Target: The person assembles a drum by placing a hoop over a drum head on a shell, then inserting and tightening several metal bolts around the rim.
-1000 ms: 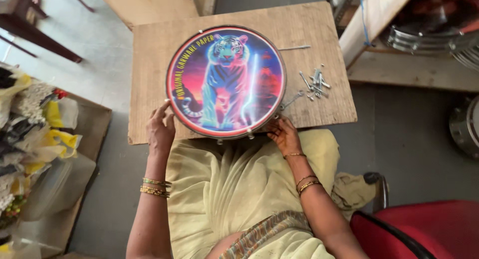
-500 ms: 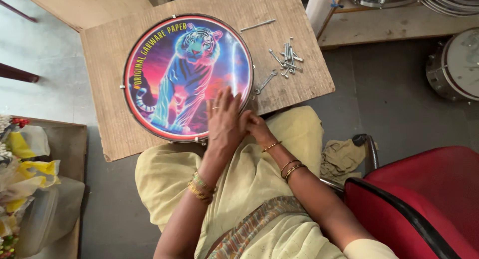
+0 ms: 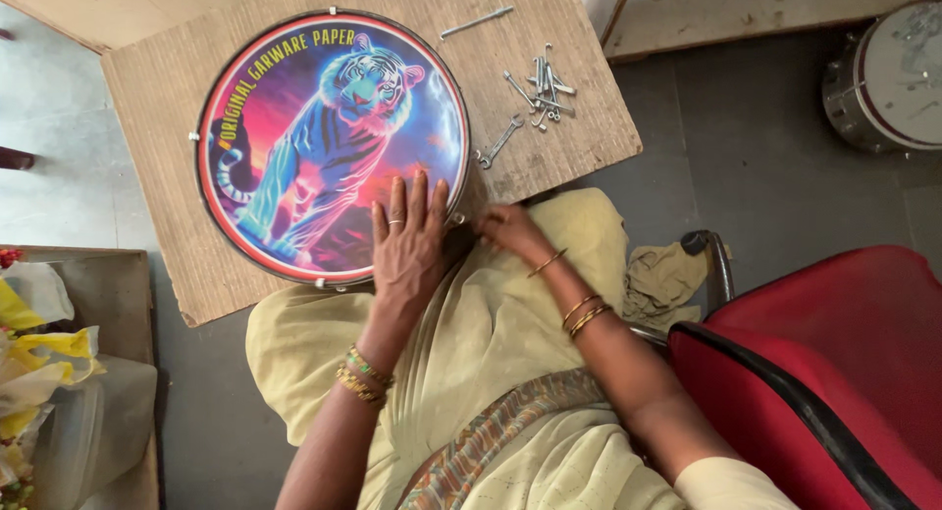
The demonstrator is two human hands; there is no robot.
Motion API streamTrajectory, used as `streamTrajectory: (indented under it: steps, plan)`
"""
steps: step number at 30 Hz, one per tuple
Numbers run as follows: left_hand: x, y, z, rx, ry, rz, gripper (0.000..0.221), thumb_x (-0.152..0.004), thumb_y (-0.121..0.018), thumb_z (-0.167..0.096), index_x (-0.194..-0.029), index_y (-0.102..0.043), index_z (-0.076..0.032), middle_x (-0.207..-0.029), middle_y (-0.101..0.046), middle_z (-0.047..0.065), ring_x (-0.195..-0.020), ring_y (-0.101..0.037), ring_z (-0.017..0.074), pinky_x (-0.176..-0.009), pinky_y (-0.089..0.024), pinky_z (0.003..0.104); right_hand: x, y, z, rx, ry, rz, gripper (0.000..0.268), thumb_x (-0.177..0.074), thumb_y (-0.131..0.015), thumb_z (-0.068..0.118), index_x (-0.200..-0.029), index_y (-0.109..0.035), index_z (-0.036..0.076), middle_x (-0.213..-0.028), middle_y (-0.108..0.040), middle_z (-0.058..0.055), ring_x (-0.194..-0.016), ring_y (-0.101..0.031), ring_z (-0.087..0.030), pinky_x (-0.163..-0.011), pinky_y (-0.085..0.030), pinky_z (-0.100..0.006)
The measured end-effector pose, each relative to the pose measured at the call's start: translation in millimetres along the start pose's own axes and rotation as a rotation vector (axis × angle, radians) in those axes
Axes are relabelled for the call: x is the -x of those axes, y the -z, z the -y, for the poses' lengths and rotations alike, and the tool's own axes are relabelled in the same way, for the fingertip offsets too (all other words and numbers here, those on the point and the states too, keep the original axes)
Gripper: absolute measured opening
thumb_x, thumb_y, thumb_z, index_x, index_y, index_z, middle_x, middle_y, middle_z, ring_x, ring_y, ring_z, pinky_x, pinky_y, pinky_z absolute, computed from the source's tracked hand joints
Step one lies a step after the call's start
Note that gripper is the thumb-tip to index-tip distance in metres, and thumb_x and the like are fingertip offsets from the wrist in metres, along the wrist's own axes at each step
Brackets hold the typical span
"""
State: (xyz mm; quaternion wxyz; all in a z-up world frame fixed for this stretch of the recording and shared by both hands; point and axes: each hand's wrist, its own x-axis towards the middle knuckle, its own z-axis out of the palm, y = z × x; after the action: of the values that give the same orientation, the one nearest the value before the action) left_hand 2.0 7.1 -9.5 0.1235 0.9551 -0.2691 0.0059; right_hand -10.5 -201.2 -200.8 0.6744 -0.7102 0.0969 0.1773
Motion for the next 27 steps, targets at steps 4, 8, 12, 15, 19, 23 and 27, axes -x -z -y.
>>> streamTrajectory:
  steps: [4, 8, 12, 15, 19, 23, 27]
  plan:
    - [22.0, 4.8, 21.2, -0.180, -0.091, 0.016, 0.067, -0.098, -0.062, -0.026, -0.160, -0.039, -0.018, -0.169, -0.033, 0.009, -0.157, -0.025, 0.0346, -0.124, -0.020, 0.060, -25.2, 68.6, 7.5, 0.207, 0.175, -0.340, 0.010, -0.092, -0.066, 0.006, -0.097, -0.074, 0.006, -0.079, -0.072, 0.000, -0.067, -0.067, -0.009, -0.060, -0.053, -0.024]
    - [29.3, 18.4, 21.9, -0.130, -0.031, 0.039, 0.075, -0.091, -0.066, -0.034, -0.159, -0.038, -0.017, -0.167, -0.033, 0.010, -0.155, -0.026, 0.0362, -0.121, -0.020, 0.062, -42.7, 130.3, 20.0, 0.216, 0.003, -0.675, 0.013, -0.089, -0.071, 0.010, -0.101, -0.076, 0.008, -0.083, -0.075, -0.006, -0.072, -0.070, -0.016, -0.067, -0.056, -0.033]
    - [22.4, 17.9, -1.8, 0.031, 0.083, -0.043, 0.080, -0.090, -0.067, -0.046, -0.156, -0.038, -0.012, -0.163, -0.033, 0.017, -0.150, -0.026, 0.0433, -0.116, -0.020, 0.067, -62.2, 150.7, 8.3, 0.520, 0.168, -0.944, 0.016, -0.092, -0.072, 0.011, -0.108, -0.075, 0.007, -0.101, -0.072, -0.016, -0.094, -0.069, -0.033, -0.083, -0.054, -0.041]
    - [13.1, 16.9, -4.9, -0.014, 0.125, -0.068, 0.073, -0.094, -0.065, -0.047, -0.155, -0.042, -0.015, -0.163, -0.034, 0.016, -0.151, -0.029, 0.0426, -0.117, -0.022, 0.066, -73.4, 149.9, 9.4, 0.607, 0.166, -1.005, 0.021, -0.096, -0.070, 0.011, -0.117, -0.073, 0.008, -0.109, -0.064, -0.020, -0.100, -0.064, -0.038, -0.089, -0.053, -0.044]
    - [13.3, 14.4, 0.0, -0.059, 0.109, -0.069, 0.068, -0.096, -0.064, -0.045, -0.155, -0.046, -0.019, -0.164, -0.036, 0.016, -0.151, -0.030, 0.0427, -0.118, -0.024, 0.065, -72.7, 138.1, 34.3, 0.651, 0.132, -0.982, 0.029, -0.093, -0.075, 0.011, -0.122, -0.072, 0.011, -0.110, -0.059, -0.016, -0.102, -0.061, -0.035, -0.088, -0.053, -0.043]
    - [17.9, 16.4, 10.2, -0.058, 0.078, -0.060, 0.067, -0.094, -0.066, -0.044, -0.154, -0.047, -0.021, -0.164, -0.037, 0.015, -0.152, -0.031, 0.0405, -0.119, -0.024, 0.065, -64.4, 121.4, 62.0, 0.718, 0.106, -0.919, 0.033, -0.082, -0.081, 0.009, -0.114, -0.075, 0.012, -0.107, -0.058, -0.014, -0.102, -0.057, -0.034, -0.087, -0.052, -0.044]
    - [21.7, 16.6, 14.7, -0.051, 0.063, -0.063, 0.068, -0.093, -0.067, -0.045, -0.154, -0.047, -0.023, -0.164, -0.038, 0.013, -0.152, -0.032, 0.0380, -0.119, -0.024, 0.064, -63.2, 116.5, 64.1, 0.773, 0.070, -0.914, 0.019, -0.084, -0.083, 0.012, -0.100, -0.073, 0.009, -0.111, -0.059, -0.014, -0.108, -0.057, -0.036, -0.088, -0.051, -0.046]
